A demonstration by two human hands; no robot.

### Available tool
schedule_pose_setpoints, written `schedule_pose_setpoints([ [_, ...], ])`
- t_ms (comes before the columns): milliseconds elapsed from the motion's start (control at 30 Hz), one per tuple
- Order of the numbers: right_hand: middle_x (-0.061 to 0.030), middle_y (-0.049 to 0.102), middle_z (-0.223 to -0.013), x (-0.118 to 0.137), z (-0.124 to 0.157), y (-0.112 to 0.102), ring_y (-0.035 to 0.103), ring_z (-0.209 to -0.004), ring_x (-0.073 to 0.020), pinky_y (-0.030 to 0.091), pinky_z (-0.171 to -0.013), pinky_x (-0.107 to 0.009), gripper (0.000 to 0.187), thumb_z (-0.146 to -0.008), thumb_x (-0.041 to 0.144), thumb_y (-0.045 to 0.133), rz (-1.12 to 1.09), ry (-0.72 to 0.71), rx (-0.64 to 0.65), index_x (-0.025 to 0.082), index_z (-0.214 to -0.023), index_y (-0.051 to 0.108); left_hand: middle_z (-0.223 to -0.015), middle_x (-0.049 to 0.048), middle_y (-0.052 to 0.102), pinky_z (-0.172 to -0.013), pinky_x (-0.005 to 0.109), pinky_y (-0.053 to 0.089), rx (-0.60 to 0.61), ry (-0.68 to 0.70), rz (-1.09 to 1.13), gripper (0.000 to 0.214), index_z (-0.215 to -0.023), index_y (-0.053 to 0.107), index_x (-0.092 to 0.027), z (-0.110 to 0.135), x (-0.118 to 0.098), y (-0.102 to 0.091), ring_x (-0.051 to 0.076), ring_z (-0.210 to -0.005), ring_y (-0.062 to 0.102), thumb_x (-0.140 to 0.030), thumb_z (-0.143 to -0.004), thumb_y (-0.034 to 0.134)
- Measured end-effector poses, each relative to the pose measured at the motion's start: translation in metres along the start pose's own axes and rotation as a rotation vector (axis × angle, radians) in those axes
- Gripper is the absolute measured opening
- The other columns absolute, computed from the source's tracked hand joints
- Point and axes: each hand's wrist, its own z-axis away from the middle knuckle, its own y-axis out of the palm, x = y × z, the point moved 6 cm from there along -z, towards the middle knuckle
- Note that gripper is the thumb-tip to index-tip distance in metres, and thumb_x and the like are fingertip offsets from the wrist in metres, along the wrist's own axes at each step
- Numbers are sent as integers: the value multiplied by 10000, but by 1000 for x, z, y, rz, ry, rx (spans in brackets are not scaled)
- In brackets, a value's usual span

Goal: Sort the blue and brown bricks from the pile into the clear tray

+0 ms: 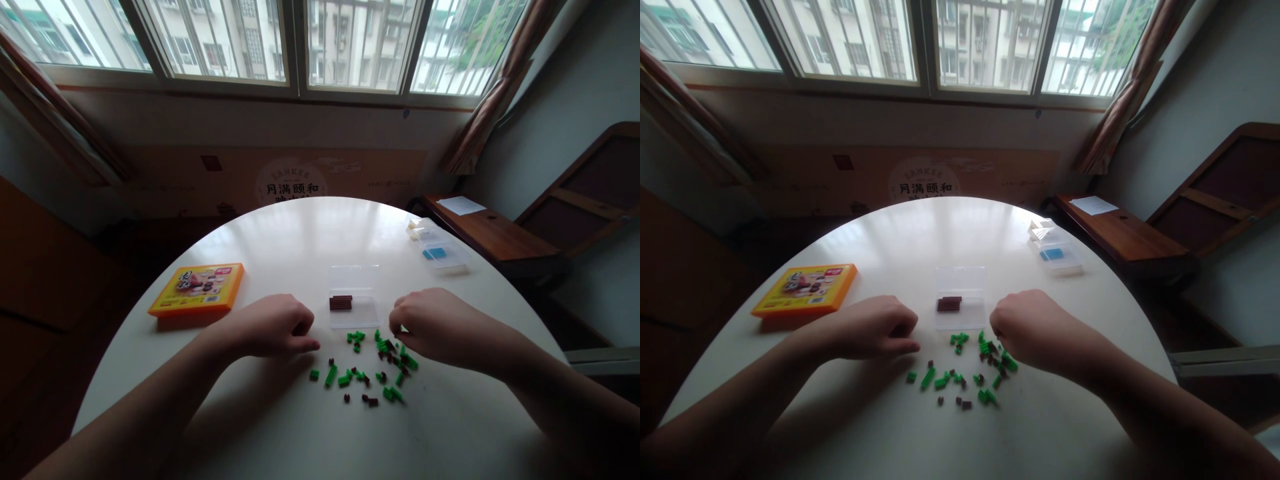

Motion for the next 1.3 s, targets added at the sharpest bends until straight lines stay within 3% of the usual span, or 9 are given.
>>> schedule_pose_setpoints([
  [133, -10, 691, -775, -2, -2, -12, 573, -640, -131, 328, -580, -254, 182, -821, 185, 562, -70, -1, -137, 238, -785, 733, -583, -8, 530, -493, 254, 283, -90, 66, -28, 335, -614, 559, -185, -3, -5, -2, 110, -501, 414, -407, -864, 574],
  [300, -22, 698, -840, 2, -15, -14, 571, -648, -118, 342, -596, -243, 193, -873, 211, 547, -90, -30, -334, 216, -875, 740, -580, -21, 471, -521, 245, 290, -384, 97, -49, 323, -633, 507, -176, -5, -10, -13, 100, -518, 366, -360, -898, 519],
  [433, -16, 698, -852, 8, -27, -7, 560, -641, -107, 322, -578, -233, 199, -883, 206, 538, -75, -65, -357, 216, -895, 736, -647, -15, 541, -532, 227, 307, -510, 80, 34, 237, -711, 524, -179, -7, -11, -12, 99, -546, 418, -341, -883, 537],
  [667, -1, 667, -769, 9, -42, 0, 515, -587, -93, 268, -549, -235, 203, -852, 173, 556, -18, -52, -251, 227, -788, 741, -834, -7, 645, -566, 228, 383, -496, 39, 137, 208, -938, 578, -213, -20, -2, 4, 109, -597, 530, -394, -839, 604],
  [900, 10, 657, -751, 9, -42, -2, 521, -594, -93, 269, -555, -230, 234, -893, 191, 546, -54, -89, -284, 256, -802, 751, -887, 9, 655, -583, 242, 401, -471, 70, 153, 215, -950, 555, -210, -23, -1, 7, 122, -624, 545, -399, -851, 579],
  [1100, 17, 675, -780, 7, -44, 3, 547, -608, -97, 282, -559, -228, 214, -896, 210, 559, -48, -84, -304, 279, -838, 754, -781, -8, 619, -592, 253, 395, -449, 53, 141, 181, -919, 543, -210, -22, -3, 6, 136, -616, 538, -371, -843, 579],
  [1300, -8, 711, -879, 3, -46, 5, 570, -633, -113, 304, -555, -237, 201, -882, 215, 556, -34, 44, -344, 257, -903, 752, -752, -11, 612, -595, 252, 392, -449, 51, 123, 165, -894, 532, -207, -21, -4, 5, 136, -615, 531, -364, -855, 562],
])
